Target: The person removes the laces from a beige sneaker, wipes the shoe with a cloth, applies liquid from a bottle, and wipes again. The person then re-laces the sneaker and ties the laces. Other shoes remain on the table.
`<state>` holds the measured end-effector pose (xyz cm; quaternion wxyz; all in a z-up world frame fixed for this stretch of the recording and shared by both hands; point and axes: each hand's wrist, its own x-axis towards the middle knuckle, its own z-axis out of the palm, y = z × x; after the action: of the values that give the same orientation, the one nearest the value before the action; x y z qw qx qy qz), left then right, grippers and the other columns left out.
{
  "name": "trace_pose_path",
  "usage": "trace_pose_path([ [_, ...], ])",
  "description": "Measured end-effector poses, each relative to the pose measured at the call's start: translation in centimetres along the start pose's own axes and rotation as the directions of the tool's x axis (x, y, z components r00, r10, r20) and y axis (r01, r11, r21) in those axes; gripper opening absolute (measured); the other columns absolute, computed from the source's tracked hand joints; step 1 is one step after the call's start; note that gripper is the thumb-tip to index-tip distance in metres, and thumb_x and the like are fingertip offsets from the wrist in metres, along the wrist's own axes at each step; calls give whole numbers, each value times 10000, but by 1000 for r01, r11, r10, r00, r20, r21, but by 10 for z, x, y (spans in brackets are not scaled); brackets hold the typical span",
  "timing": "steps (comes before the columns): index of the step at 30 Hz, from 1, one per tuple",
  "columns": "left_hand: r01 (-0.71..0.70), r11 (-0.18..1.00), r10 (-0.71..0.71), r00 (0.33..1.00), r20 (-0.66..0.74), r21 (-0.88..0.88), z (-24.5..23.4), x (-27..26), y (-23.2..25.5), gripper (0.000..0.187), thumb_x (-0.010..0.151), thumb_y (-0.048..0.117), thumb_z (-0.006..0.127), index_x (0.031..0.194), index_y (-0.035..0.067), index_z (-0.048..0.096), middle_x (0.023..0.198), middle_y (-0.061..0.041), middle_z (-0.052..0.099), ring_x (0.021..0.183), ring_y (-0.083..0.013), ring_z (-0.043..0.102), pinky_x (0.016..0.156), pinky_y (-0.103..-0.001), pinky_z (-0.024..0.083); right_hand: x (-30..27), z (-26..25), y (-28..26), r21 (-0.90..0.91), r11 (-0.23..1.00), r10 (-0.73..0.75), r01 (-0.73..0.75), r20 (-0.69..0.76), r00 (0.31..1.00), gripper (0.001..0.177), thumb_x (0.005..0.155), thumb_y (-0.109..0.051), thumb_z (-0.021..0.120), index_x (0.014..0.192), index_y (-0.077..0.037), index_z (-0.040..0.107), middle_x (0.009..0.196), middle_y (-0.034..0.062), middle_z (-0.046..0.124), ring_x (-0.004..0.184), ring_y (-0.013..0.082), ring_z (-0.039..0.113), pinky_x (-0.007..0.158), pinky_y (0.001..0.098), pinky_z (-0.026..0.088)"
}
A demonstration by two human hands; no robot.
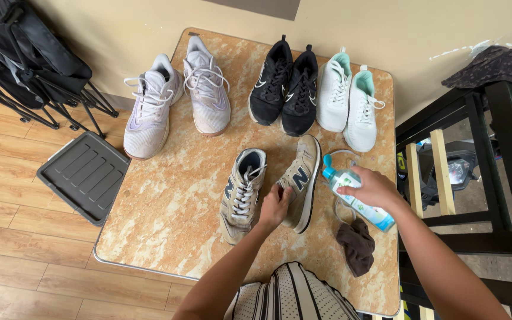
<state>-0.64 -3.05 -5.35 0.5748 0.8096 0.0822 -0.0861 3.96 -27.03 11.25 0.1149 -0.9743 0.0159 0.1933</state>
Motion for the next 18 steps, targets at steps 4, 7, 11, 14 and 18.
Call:
trace_pose_path([
  [4, 147, 978, -157, 986, 62, 149, 3, 5, 12, 664, 939, 636, 544, 1256, 54, 582, 1108, -220, 721, 1083, -403, 675, 927, -489, 517, 17, -2, 6, 100, 992, 79, -75, -35, 996, 916, 732, -553, 846, 1456, -92, 525, 1195, 161, 729, 1022, 262, 736, 859, 391, 563],
  [7, 167, 964, -182, 982, 55, 209, 5, 9, 19, 730, 867, 670, 613, 1240, 44, 577, 1111, -213, 723, 1083, -390, 683, 929, -490, 527, 23, 3, 15, 278, 947, 177, -159, -42, 983, 824, 778, -509, 788, 1460, -124, 532, 1145, 167, 756, 949, 293, 764, 763, 408, 582],
  [11, 168, 958, -195, 976, 100, 234, 9, 15, 19, 757, 868, 720, 575, 1167, 27, 634, 1079, -212, 726, 1059, -375, 696, 917, -484, 536, 44, 25, 48, 583, 791, 342, -187, -166, 925, 774, 841, -466, 754, 1458, -90, 478, 1175, 215, 699, 926, 315, 750, 650, 373, 611],
  [14, 198, 949, -239, 959, 151, 247, 9, 17, 14, 808, 880, 767, 528, 1088, -2, 665, 1023, -223, 738, 1021, -357, 725, 910, -462, 551, 69, 57, 83, 717, 662, 464, -218, -163, 871, 784, 830, -464, 741, 1439, -59, 460, 1282, 220, 631, 1080, 325, 696, 770, 420, 635],
  [18, 185, 946, -228, 964, 140, 266, 13, 16, 6, 835, 876, 794, 500, 1031, -8, 671, 984, -236, 736, 997, -366, 721, 906, -459, 543, 60, 111, 116, 395, 911, 202, 120, -680, 705, 1013, 948, -451, 786, 1528, 150, 213, 1429, 426, 319, 1351, 528, 335, 1052, 663, 339],
])
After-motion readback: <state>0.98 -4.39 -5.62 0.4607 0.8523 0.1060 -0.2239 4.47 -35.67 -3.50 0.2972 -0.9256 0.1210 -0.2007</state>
